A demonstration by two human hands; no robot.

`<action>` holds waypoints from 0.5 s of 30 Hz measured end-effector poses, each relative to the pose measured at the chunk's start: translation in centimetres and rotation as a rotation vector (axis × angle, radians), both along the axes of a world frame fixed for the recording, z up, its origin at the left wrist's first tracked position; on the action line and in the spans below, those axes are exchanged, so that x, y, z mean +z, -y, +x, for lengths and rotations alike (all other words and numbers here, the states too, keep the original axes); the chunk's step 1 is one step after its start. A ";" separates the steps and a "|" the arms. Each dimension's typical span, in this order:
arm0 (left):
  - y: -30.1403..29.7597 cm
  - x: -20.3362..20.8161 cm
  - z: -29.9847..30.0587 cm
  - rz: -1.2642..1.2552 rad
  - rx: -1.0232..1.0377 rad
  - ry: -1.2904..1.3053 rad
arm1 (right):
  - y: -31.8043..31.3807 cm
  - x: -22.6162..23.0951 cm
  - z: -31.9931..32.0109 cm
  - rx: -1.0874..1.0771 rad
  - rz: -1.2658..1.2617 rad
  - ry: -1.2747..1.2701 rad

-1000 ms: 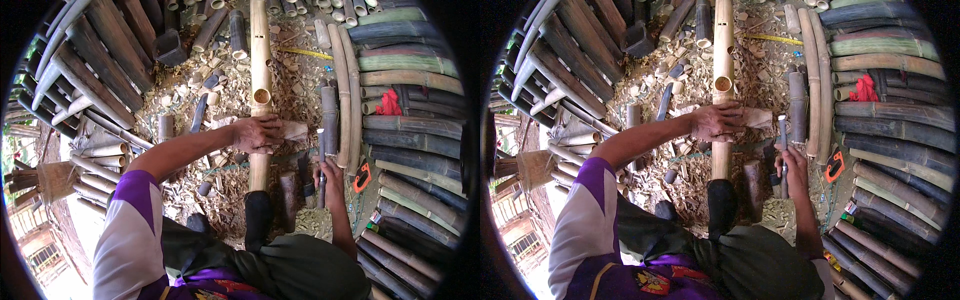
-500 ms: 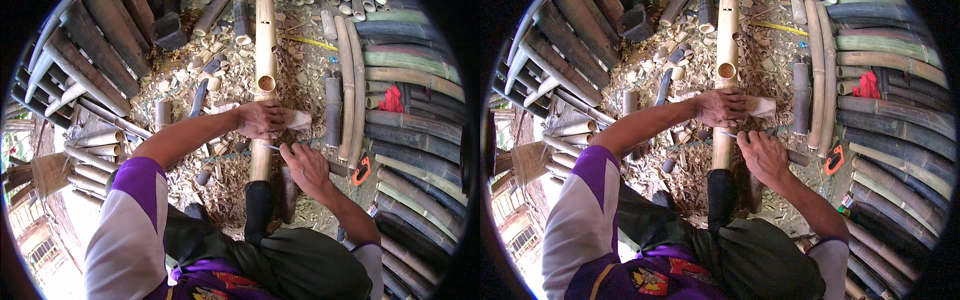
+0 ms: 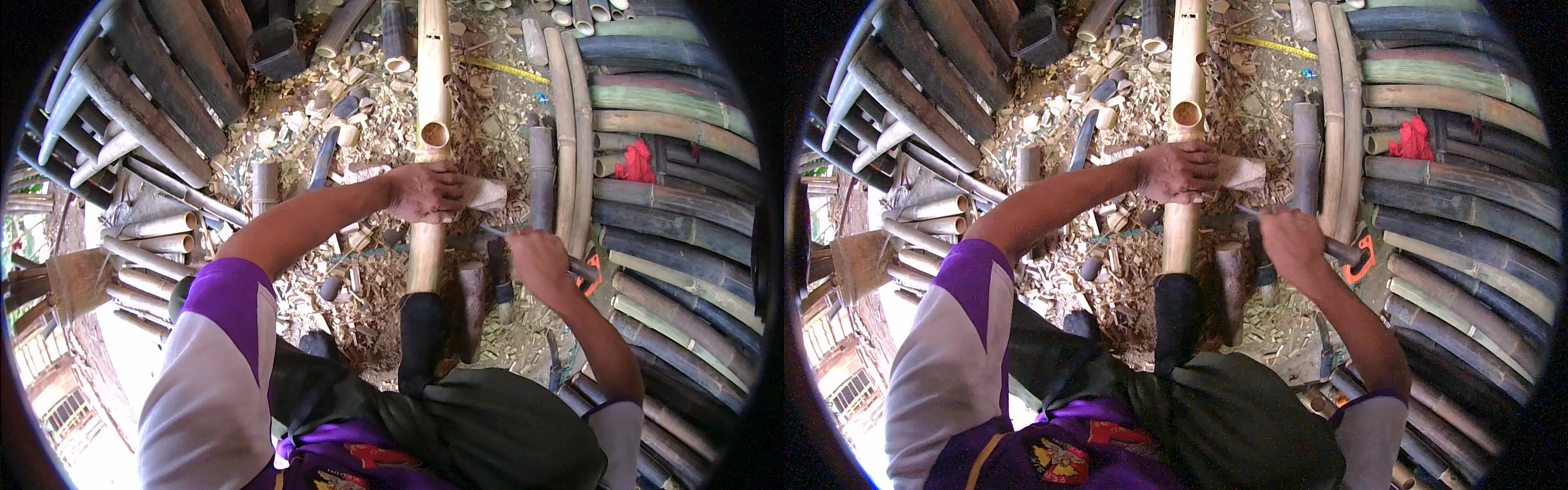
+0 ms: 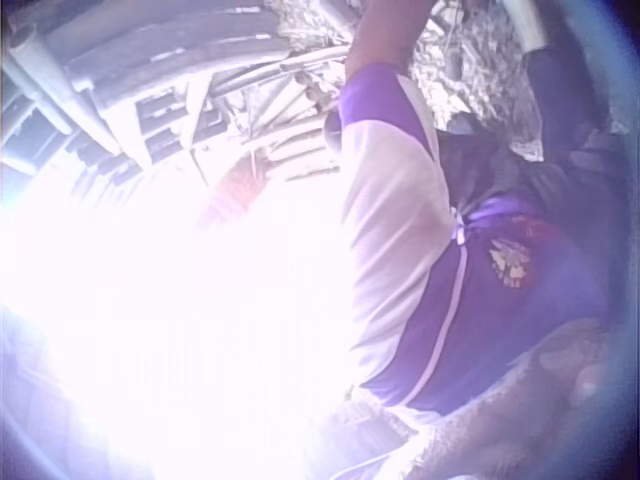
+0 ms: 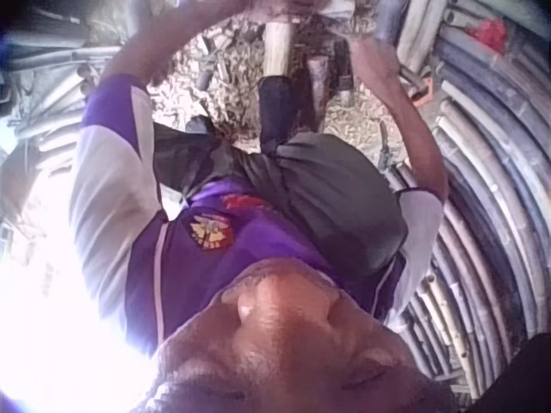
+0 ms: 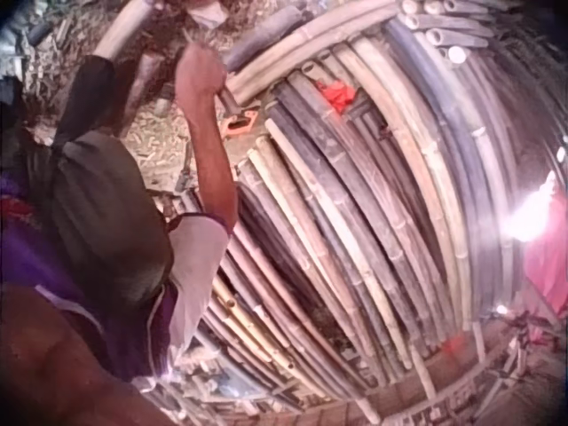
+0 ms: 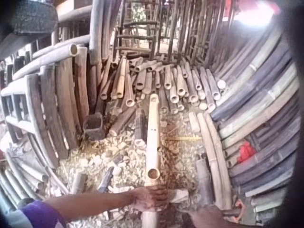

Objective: The person sits on the floor and uses a chisel and a wooden mallet to carve and shape a long bamboo pole. They repeatedly strike the chisel to remove material and occasionally inspect the work.

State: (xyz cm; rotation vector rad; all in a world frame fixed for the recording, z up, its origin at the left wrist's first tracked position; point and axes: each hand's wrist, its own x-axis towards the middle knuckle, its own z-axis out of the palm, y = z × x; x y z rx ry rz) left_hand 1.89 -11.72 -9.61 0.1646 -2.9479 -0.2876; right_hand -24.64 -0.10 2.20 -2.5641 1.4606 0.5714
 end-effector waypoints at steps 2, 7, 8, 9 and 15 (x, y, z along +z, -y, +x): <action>-1.4 -0.4 0.9 0.098 0.116 -0.042 | -0.1 1.0 -0.3 -0.412 0.262 0.397; -5.2 5.0 0.8 0.361 0.436 -0.274 | -2.6 -0.1 1.6 -1.365 0.613 1.516; -6.9 6.8 1.1 0.352 0.445 -0.284 | -3.4 -1.0 2.4 -1.425 0.661 1.584; -9.1 8.9 1.3 0.432 0.341 -0.337 | -3.9 -1.7 3.3 -1.469 0.710 1.658; -19.3 12.7 5.2 0.339 0.383 -0.399 | -5.2 -2.8 11.8 -1.131 0.554 1.473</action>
